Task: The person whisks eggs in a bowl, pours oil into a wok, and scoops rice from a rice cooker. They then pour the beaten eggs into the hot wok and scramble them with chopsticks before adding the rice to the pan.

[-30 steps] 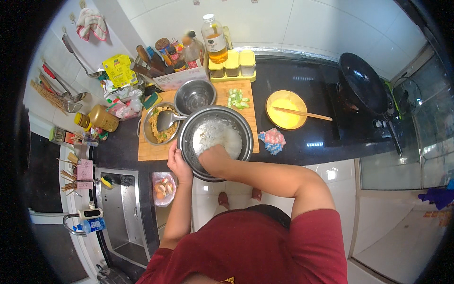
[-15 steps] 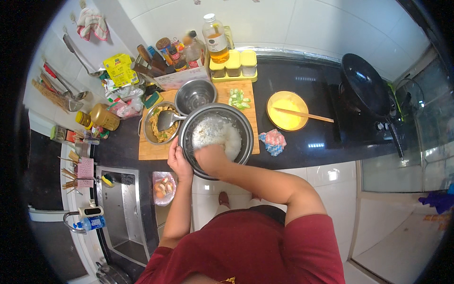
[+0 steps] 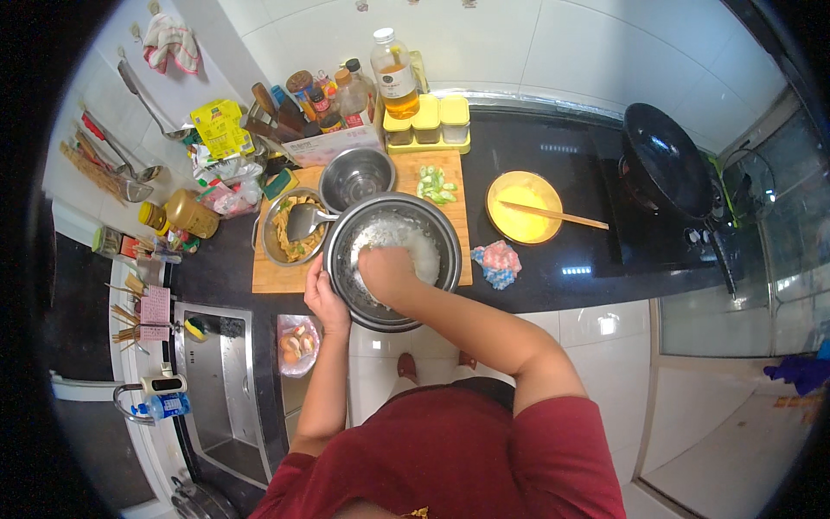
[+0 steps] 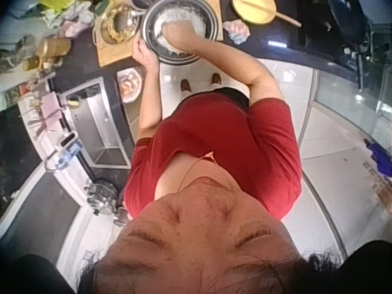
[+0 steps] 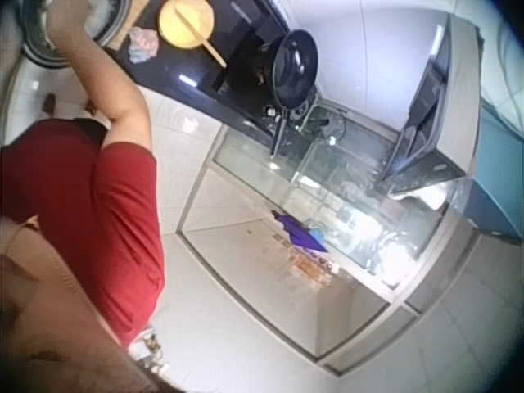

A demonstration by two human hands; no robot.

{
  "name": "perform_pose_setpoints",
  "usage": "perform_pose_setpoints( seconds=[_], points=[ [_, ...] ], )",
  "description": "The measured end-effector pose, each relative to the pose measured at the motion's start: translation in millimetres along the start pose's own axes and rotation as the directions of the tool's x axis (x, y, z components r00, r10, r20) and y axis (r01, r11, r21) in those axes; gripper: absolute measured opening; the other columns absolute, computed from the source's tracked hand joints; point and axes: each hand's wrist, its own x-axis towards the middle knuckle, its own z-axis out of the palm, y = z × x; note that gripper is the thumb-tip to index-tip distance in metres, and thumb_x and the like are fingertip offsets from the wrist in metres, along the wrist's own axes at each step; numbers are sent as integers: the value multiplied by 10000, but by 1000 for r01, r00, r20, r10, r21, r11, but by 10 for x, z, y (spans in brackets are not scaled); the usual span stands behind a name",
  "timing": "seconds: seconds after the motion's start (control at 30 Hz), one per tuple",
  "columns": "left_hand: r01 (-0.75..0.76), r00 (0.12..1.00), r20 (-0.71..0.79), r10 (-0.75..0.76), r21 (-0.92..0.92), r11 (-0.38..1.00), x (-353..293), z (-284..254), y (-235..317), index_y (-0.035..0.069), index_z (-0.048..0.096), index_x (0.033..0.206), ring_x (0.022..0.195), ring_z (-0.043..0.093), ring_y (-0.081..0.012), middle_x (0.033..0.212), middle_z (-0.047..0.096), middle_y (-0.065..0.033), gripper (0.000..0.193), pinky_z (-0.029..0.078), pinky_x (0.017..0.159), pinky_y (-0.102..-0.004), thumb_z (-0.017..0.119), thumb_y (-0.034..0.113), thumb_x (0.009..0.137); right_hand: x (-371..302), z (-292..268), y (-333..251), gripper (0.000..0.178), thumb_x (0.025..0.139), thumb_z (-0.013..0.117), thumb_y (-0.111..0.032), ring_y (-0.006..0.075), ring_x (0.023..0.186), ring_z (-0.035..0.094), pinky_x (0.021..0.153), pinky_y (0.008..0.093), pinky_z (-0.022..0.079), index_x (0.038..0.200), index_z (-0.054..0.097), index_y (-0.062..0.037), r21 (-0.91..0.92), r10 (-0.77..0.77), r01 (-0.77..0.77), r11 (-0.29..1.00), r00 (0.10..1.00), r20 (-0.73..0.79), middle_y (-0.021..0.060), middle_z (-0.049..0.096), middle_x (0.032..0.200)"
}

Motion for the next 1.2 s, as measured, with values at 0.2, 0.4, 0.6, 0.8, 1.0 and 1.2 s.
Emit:
perform_pose_setpoints(
  seconds=[0.2, 0.4, 0.6, 0.8, 1.0, 1.2],
  points=[
    [31, 999, -26, -32, -24, 999, 58, -28, -160, -62, 604, 1140, 949, 586, -153, 1067, 650, -99, 319, 451, 875, -282, 416, 27, 897, -185, 109, 3, 116, 779, 539, -103, 309, 665, 683, 552, 413, 523, 762, 640, -47, -37, -86, 99, 994, 960, 268, 189, 673, 733],
    [-41, 999, -18, 43, 59, 997, 45, 1, -74, -54, 610, 1137, 938, 579, -140, 1069, 648, -92, 322, 450, 859, -268, 422, 46, 894, 211, -430, 8, 133, 804, 530, -96, 358, 683, 669, 609, 478, 523, 849, 608, 2, 103, 191, -185, 977, 980, -48, 220, 652, 718],
    [-2, 1000, -9, 2, -1, 1000, 48, 15, -52, -58, 604, 1143, 955, 588, -157, 1070, 652, -103, 322, 449, 879, -283, 420, 46, 901, -110, -192, 22, 158, 819, 501, -103, 335, 648, 671, 573, 441, 523, 808, 630, -12, 17, -26, 24, 1000, 994, 105, 192, 664, 720],
    [-30, 999, -20, 31, 37, 999, 48, 35, -21, -59, 604, 1142, 950, 591, -158, 1064, 655, -107, 321, 453, 873, -285, 413, 48, 909, 3, -551, -132, 157, 816, 506, -87, 364, 708, 680, 623, 465, 537, 876, 601, 21, 69, 63, -69, 995, 995, 84, 228, 665, 757],
    [-9, 1000, -21, 10, 40, 999, 34, -21, -48, -62, 598, 1151, 943, 593, -156, 1073, 653, -110, 321, 455, 865, -286, 415, 49, 912, -2, -423, 111, 167, 833, 469, -59, 377, 756, 676, 655, 470, 538, 917, 587, 26, 41, 148, -157, 987, 973, 174, 219, 671, 808],
    [-26, 999, -30, 26, 13, 1000, -73, 87, 152, -49, 601, 1159, 910, 587, -138, 1050, 653, -95, 310, 458, 833, -267, 433, 38, 913, 362, -77, 465, 181, 863, 473, -94, 369, 734, 672, 653, 455, 541, 882, 614, 18, -3, 350, -350, 937, 935, -52, 214, 668, 782]
  ],
)
